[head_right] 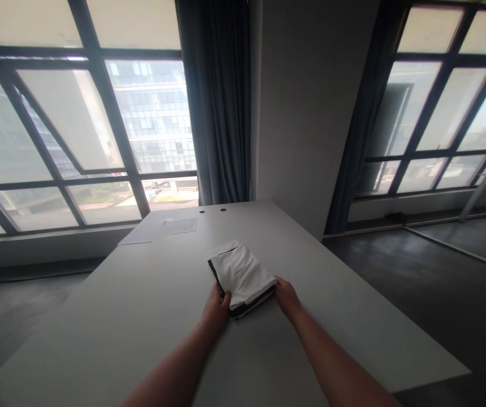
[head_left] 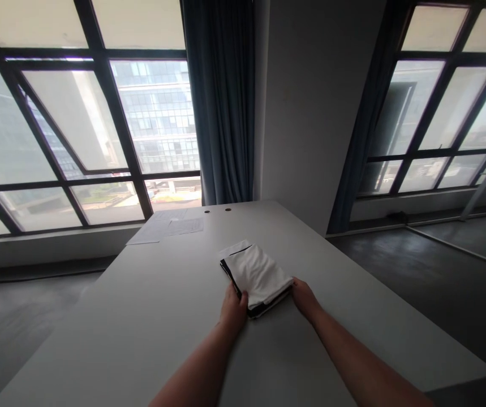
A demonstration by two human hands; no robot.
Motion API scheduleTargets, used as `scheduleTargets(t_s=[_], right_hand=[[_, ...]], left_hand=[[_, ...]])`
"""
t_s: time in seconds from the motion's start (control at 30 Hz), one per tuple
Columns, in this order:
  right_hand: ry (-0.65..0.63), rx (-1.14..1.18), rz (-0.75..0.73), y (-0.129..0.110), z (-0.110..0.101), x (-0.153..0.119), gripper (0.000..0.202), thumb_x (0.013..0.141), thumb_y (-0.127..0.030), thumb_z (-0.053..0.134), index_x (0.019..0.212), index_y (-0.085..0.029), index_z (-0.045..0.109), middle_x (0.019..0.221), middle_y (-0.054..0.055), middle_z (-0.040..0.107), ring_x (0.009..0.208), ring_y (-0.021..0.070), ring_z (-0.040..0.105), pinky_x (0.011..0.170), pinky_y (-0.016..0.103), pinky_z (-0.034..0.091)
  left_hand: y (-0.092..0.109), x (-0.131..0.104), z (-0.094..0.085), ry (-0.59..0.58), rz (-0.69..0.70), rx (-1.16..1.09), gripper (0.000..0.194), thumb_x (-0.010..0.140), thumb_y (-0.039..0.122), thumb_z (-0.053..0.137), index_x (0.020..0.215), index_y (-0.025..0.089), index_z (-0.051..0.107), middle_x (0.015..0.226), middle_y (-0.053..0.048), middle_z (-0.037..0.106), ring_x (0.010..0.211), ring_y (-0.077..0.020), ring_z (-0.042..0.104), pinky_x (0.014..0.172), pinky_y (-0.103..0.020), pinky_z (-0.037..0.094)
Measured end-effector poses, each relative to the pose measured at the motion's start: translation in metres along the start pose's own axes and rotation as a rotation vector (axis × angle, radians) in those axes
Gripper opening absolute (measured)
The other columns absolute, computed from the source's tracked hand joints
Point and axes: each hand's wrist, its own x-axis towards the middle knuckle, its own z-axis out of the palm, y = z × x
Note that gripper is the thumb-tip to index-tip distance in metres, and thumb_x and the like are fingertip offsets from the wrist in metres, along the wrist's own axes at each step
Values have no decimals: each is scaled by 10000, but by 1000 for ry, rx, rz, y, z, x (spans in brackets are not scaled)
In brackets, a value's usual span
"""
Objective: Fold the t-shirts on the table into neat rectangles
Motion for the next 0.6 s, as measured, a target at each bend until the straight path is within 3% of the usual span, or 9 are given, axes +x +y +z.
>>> scheduleTargets(t_s=[0.13, 0.23, 0.3, 0.43, 0.6], right_hand=[[-126, -44, -82, -7, 11, -21, 450, 902, -380, 501, 1227, -197, 753, 1166, 87, 777, 1156, 290, 682, 992, 360, 506], [-43, -298, -92, -12, 28, -36, 385, 901, -265, 505, 1190, -219, 753, 1174, 106, 751, 1133, 276, 674, 981, 347, 488], [6, -458, -86, -13, 37, -42, 310, 882, -204, 542, 1099, -219, 764, 1126, 117, 739, 1066, 268, 677, 937, 324, 474], [8, -499, -57, -14, 40, -43, 231, 882, -134, 553, 982, -212, 746, 1029, 102, 732, 946, 237, 667, 815, 274, 439], [12, -474, -24, -22, 33, -41, 225, 930, -108, 504, 885, -175, 714, 955, 90, 715, 880, 201, 657, 739, 250, 392]], left_hand=[[-13, 7, -39, -33, -26, -72, 497, 890, 331, 620, 1356, 159, 595, 1261, -148, 719, 1112, -269, 692, 1000, -381, 512], [-19, 7, -59, -74, -41, -47, 486, 893, 437, 626, 1308, 184, 630, 1084, -93, 746, 867, -224, 712, 827, -337, 545], [-22, 6, -64, -81, -37, -35, 534, 895, 511, 618, 1315, 182, 631, 1057, -88, 740, 831, -216, 705, 785, -325, 540], [-22, 1, -60, -77, 39, -63, 558, 927, 546, 590, 1332, 165, 630, 1244, -143, 726, 1116, -273, 687, 992, -381, 512], [-17, -4, -56, -89, 84, -129, 642, 932, 571, 613, 1433, 171, 590, 1507, -161, 595, 1421, -324, 515, 1209, -448, 363]])
